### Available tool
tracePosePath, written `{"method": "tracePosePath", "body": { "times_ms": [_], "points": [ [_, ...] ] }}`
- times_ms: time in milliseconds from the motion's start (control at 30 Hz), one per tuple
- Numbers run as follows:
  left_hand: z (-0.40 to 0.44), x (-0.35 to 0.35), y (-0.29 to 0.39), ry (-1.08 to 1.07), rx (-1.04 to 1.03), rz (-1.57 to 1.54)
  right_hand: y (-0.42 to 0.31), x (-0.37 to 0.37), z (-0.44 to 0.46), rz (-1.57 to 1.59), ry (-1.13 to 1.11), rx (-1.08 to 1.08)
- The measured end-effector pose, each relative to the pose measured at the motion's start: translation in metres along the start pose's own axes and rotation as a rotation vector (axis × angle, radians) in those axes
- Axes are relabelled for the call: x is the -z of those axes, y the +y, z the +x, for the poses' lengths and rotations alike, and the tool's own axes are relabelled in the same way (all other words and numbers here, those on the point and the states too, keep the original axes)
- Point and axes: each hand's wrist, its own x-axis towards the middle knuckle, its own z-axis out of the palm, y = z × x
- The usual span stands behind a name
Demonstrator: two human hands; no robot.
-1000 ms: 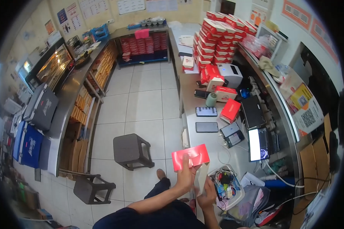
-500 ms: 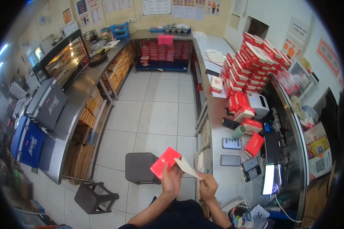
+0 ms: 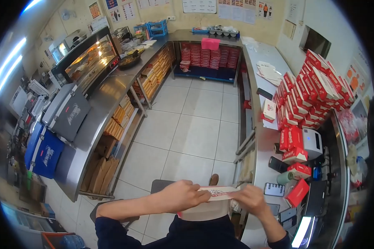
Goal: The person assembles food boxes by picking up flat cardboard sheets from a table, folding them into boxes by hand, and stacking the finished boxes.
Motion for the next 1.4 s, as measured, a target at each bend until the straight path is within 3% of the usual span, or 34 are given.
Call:
{"method": "tracePosePath", "body": {
  "times_ms": [67,200,267,300,333,367,467,500,533,600,633,667,733,767,800,933,1000,1167,1233,1300,1400],
  "points": [
    [0.017,0.018,-0.03,0.198,0.056,-0.039,0.043,0.008,0.018,0.014,0.038,0.007],
    [0.071,0.027,-0.09,0.197,0.274,-0.156,0.129,0.004,0.051,0.147,0.111,-0.137],
    [0.094,0.021,-0.127,0.407,0.458,-0.54,0.166,-0.006,0.065,0.441,0.316,-0.487],
    [0.102,0.018,-0.138,0.42,0.491,-0.531,0.181,-0.001,0.071,0.573,0.226,-0.658],
    [0.108,0.015,-0.148,0.507,0.562,-0.966,0.195,0.005,0.076,0.686,0.141,-0.839],
    [0.115,0.009,-0.158,0.595,0.609,-1.408,0.207,0.001,0.087,0.946,0.292,-0.837],
    [0.131,-0.039,-0.199,0.658,0.643,-1.452,0.259,-0.018,0.101,1.138,0.461,-0.723],
    [0.143,-0.05,-0.212,0.67,0.713,-1.218,0.293,-0.028,0.098,0.986,0.4,-0.515],
    [0.162,-0.061,-0.221,0.676,0.736,-1.226,0.321,-0.038,0.092,0.831,0.343,-0.308],
    [0.211,-0.073,-0.239,1.019,1.021,-0.989,0.346,-0.039,0.116,0.771,0.351,-0.437],
    [0.229,-0.07,-0.25,0.943,1.059,-0.86,0.362,-0.047,0.126,0.755,0.405,-0.622],
    [0.253,-0.066,-0.263,0.901,1.035,-0.886,0.376,-0.05,0.134,0.723,0.476,-0.819],
    [0.307,-0.048,-0.29,1.001,0.963,-0.562,0.392,-0.04,0.185,0.696,0.529,-0.814],
    [0.322,-0.047,-0.306,0.875,0.926,-0.498,0.405,-0.032,0.203,0.471,0.461,-0.743],
    [0.335,-0.05,-0.329,0.844,0.871,-0.537,0.423,-0.024,0.215,0.249,0.376,-0.677],
    [0.385,-0.041,-0.453,0.631,0.648,-0.542,0.539,-0.004,0.226,0.197,0.325,-0.709],
    [0.428,-0.035,-0.518,0.531,0.571,-0.498,0.603,0.016,0.227,0.225,-0.013,-0.774],
    [0.579,-0.06,-0.693,0.44,0.357,-0.483,0.749,0.038,0.262,0.058,0.094,-0.952],
    [0.657,-0.073,-0.76,0.265,0.333,-0.537,0.831,0.033,0.252,0.103,0.117,-1.056],
    [0.739,-0.108,-0.826,0.278,0.177,-0.561,0.907,0.03,0.247,0.126,0.16,-1.147],
    [0.851,-0.126,-0.882,0.128,0.196,-0.575,0.995,0.01,0.229,0.185,0.268,-1.302]
  ]
}}
